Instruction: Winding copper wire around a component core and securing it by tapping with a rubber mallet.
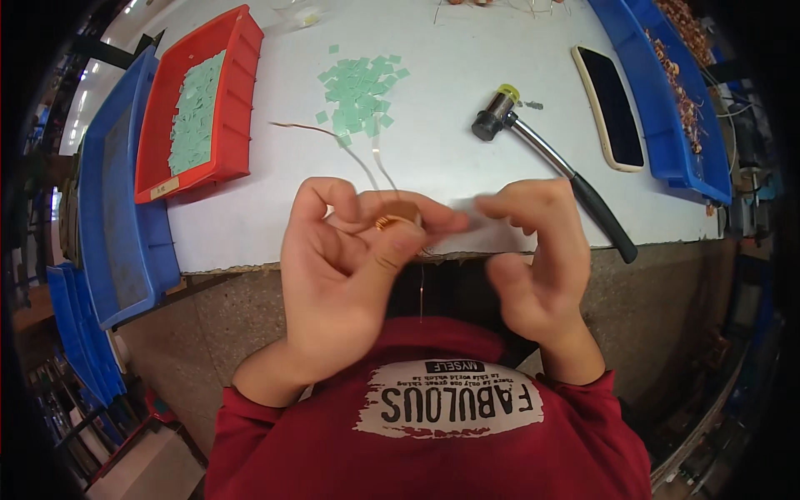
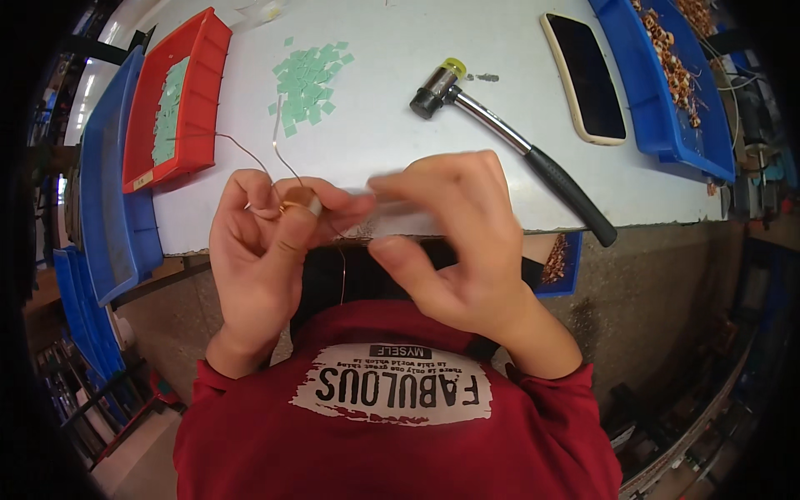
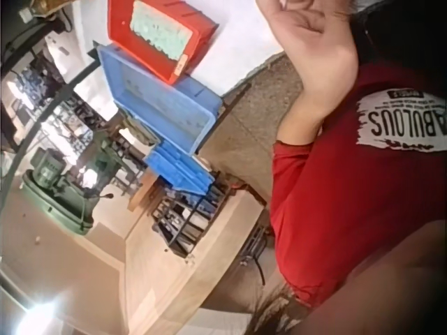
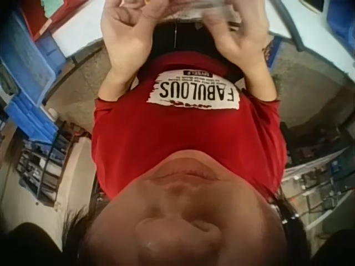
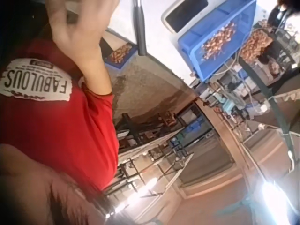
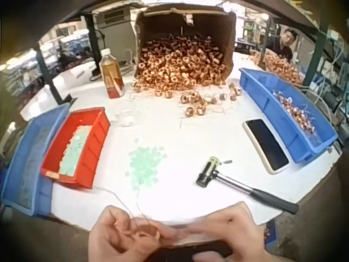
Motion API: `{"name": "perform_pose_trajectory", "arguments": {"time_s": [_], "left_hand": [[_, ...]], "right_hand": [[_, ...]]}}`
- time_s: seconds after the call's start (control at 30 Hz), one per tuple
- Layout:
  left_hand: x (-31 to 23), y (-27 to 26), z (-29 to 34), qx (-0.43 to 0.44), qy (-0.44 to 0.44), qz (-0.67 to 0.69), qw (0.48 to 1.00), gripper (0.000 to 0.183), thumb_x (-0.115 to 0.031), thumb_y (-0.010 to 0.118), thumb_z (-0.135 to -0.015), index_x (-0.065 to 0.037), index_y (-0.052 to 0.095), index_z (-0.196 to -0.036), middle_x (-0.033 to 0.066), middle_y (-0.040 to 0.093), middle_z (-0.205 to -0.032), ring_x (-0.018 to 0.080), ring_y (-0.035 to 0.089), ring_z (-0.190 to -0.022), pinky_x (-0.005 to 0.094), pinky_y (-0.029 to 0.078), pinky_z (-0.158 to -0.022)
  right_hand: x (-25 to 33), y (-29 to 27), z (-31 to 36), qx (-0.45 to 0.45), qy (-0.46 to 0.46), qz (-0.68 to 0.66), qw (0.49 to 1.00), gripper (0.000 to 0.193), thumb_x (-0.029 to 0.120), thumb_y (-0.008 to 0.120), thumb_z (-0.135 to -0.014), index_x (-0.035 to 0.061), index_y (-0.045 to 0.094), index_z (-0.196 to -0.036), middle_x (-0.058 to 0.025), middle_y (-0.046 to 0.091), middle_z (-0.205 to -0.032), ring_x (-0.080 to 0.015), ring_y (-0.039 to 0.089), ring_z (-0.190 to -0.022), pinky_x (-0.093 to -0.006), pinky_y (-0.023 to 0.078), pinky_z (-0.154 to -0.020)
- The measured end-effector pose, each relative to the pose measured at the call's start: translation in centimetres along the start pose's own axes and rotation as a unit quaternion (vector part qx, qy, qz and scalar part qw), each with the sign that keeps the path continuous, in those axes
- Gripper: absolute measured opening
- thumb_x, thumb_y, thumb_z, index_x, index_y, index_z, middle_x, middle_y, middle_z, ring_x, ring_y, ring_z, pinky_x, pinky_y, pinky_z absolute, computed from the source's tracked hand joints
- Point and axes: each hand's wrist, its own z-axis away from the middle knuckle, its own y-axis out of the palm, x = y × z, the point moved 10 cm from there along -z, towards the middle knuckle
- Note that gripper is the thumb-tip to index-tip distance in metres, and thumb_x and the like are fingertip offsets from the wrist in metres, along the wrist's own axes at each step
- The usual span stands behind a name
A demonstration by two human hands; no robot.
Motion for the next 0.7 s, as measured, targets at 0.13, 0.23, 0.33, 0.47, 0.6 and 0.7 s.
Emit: {"name": "perform_pose_trajectory", "arguments": {"time_s": [0.13, 0.23, 0.33, 0.47, 0.6, 0.7], "left_hand": [[0.6, 1.9, 0.5, 0.047, -0.024, -0.123, 0.991, 0.035, 0.011, 0.048, -0.088, -0.004, 0.027, -0.111, 0.0214, 0.059, -0.102, 0.0178, 0.060, -0.086, 0.0285, 0.049, -0.078], [1.0, 1.9, 0.5, 0.065, -0.019, -0.243, 0.968, 0.051, 0.008, 0.053, -0.086, -0.004, 0.025, -0.127, 0.0184, 0.063, -0.093, 0.0158, 0.060, -0.071, 0.0271, 0.049, -0.067], [2.0, 1.3, 0.7, 0.069, -0.033, -0.307, 0.949, 0.058, 0.002, 0.058, -0.084, -0.004, 0.027, -0.133, 0.0146, 0.066, -0.083, 0.0174, 0.060, -0.061, 0.0271, 0.046, -0.058], [2.2, 0.8, 0.9, 0.062, -0.027, -0.313, 0.948, 0.039, -0.003, 0.057, -0.087, -0.002, 0.040, -0.122, 0.0144, 0.064, -0.080, 0.0186, 0.060, -0.061, 0.0285, 0.045, -0.055], [1.1, 1.0, 1.2, 0.074, -0.013, -0.391, 0.917, 0.019, -0.007, 0.056, -0.090, 0.000, 0.050, -0.107, 0.0129, 0.061, -0.072, 0.0190, 0.060, -0.058, 0.0294, 0.045, -0.055], [1.0, 0.7, 1.5, 0.063, -0.036, -0.385, 0.920, 0.014, -0.008, 0.056, -0.090, 0.001, 0.054, -0.101, 0.0118, 0.059, -0.067, 0.0194, 0.059, -0.056, 0.0294, 0.045, -0.054]], "right_hand": [[-2.6, 3.6, 0.4, 0.183, 0.233, -0.243, 0.924, 0.028, 0.019, 0.057, -0.089, -0.0050, 0.056, -0.103, -0.0011, 0.054, -0.073, -0.0043, 0.046, -0.064, -0.0195, 0.036, -0.057], [-3.4, 4.4, 0.3, 0.162, 0.278, -0.332, 0.887, 0.010, 0.006, 0.055, -0.092, -0.0033, 0.055, -0.093, -0.0013, 0.055, -0.070, -0.0052, 0.052, -0.066, -0.0199, 0.041, -0.059], [-3.9, 5.8, 0.8, 0.225, 0.303, -0.309, 0.873, 0.012, 0.009, 0.053, -0.094, -0.0023, 0.055, -0.091, -0.0021, 0.057, -0.072, -0.0053, 0.051, -0.064, -0.0194, 0.040, -0.057], [-4.2, 5.9, 0.6, 0.209, 0.305, -0.335, 0.867, 0.017, 0.011, 0.052, -0.095, -0.0022, 0.055, -0.085, -0.0041, 0.058, -0.074, -0.0051, 0.050, -0.062, -0.0190, 0.039, -0.054], [-4.2, 5.2, 0.7, 0.127, 0.230, -0.325, 0.909, 0.019, 0.011, 0.052, -0.095, -0.0019, 0.057, -0.082, -0.0027, 0.059, -0.071, -0.0039, 0.048, -0.058, -0.0196, 0.039, -0.051], [-4.2, 5.2, 1.2, 0.083, 0.198, -0.325, 0.921, 0.021, 0.012, 0.051, -0.094, -0.0007, 0.055, -0.078, -0.0058, 0.058, -0.072, -0.0044, 0.046, -0.053, -0.0195, 0.036, -0.047]]}}
